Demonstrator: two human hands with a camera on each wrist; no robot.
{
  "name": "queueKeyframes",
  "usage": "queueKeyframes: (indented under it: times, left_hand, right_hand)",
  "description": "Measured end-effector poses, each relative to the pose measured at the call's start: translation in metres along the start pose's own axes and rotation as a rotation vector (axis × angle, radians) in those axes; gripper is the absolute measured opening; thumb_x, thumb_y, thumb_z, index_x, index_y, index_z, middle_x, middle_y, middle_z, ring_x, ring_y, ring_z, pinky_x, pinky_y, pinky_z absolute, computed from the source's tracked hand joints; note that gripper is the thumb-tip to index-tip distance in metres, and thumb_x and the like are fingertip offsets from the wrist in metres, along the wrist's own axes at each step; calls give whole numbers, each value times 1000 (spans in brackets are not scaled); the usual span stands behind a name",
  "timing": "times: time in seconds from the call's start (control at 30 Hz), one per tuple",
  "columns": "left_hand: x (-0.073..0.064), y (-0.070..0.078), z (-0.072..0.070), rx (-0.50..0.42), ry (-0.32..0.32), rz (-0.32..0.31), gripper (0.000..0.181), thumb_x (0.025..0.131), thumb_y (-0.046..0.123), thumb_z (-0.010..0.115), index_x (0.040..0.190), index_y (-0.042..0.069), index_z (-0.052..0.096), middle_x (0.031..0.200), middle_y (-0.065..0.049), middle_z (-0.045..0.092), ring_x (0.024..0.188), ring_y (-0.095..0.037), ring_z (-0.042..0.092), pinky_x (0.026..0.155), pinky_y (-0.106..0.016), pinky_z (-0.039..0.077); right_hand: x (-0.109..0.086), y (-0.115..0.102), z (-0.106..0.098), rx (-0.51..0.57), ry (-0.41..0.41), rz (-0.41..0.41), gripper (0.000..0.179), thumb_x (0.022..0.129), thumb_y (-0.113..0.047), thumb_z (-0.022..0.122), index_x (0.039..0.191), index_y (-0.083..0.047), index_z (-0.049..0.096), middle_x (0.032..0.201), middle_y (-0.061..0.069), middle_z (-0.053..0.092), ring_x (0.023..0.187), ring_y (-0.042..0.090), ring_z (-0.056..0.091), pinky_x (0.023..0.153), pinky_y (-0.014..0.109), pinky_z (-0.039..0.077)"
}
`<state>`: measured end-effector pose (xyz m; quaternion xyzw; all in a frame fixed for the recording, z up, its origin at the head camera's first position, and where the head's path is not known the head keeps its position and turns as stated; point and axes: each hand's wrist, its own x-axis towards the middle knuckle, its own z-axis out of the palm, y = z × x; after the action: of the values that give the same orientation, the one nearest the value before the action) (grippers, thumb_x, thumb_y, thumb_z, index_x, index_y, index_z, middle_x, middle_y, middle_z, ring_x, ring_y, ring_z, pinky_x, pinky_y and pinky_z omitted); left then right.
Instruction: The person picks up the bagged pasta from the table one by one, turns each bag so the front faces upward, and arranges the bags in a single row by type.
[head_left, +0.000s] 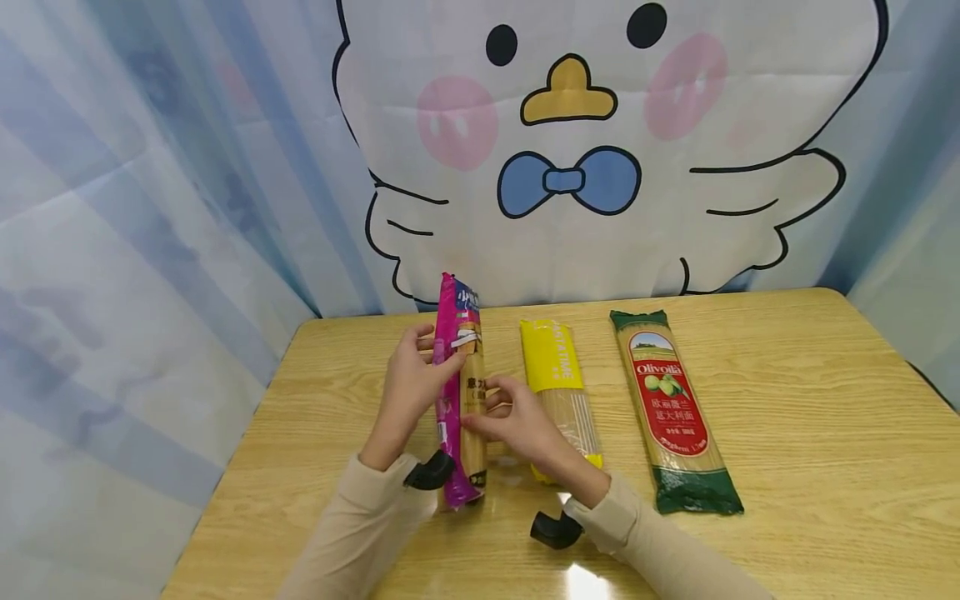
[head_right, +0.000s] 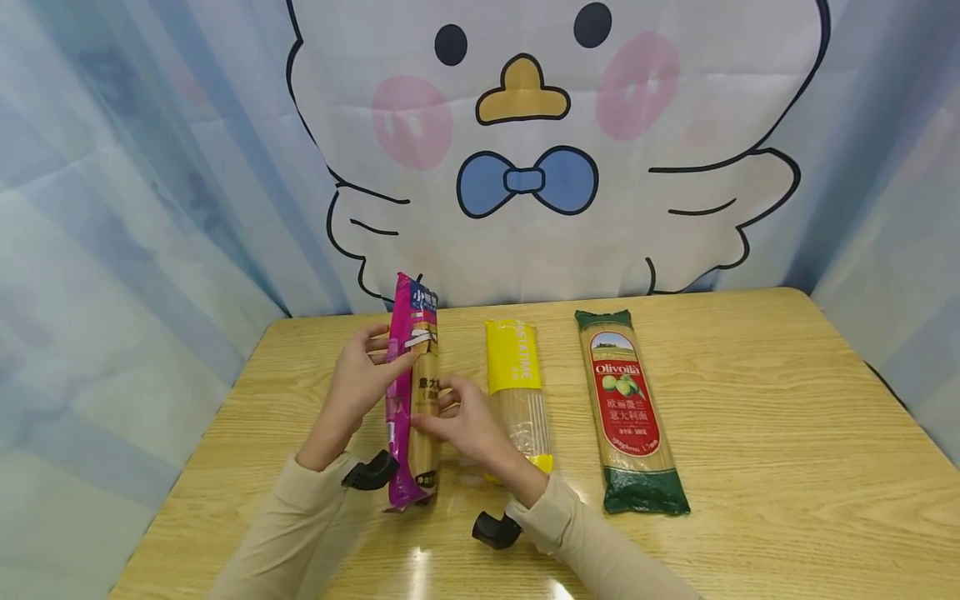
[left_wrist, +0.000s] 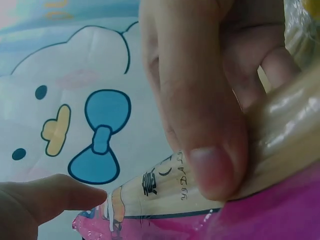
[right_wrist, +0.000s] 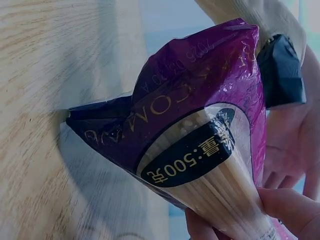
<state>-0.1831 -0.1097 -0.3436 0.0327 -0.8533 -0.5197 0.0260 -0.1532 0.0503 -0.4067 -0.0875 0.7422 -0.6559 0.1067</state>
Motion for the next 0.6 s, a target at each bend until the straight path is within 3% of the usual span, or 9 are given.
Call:
queueKeyframes:
  times: [0.2,0.43,0.6]
  left_hand:
    - [1,-5,-2,74,-32,-12,74,85,34,78,144,9,42,125,-19,61,104,-31,65,82,-45,58]
    - [2,-8,-3,154,-61,16,81,82,40,80,146,12,39,120,-18,63,99,-30,66,77,-43,57]
    - [3,-9,-4,123,-50,6,79,81,33,82,144,10,40,118,-19,64,97,-30,67,74,-40,59]
  right_hand:
    - [0,2,3,-24,6,-1,61,85,-16,78,133,7,49,109,21,61,93,25,65,79,36,59]
    - [0,0,4,-56,8,-28,58,84,-16,79,130,6,52,106,20,62,91,26,66,77,36,59]
    - [0,-1,5,-92,25,-20,59,83,-16,80,131,6,52,106,19,63,91,26,66,76,36,59]
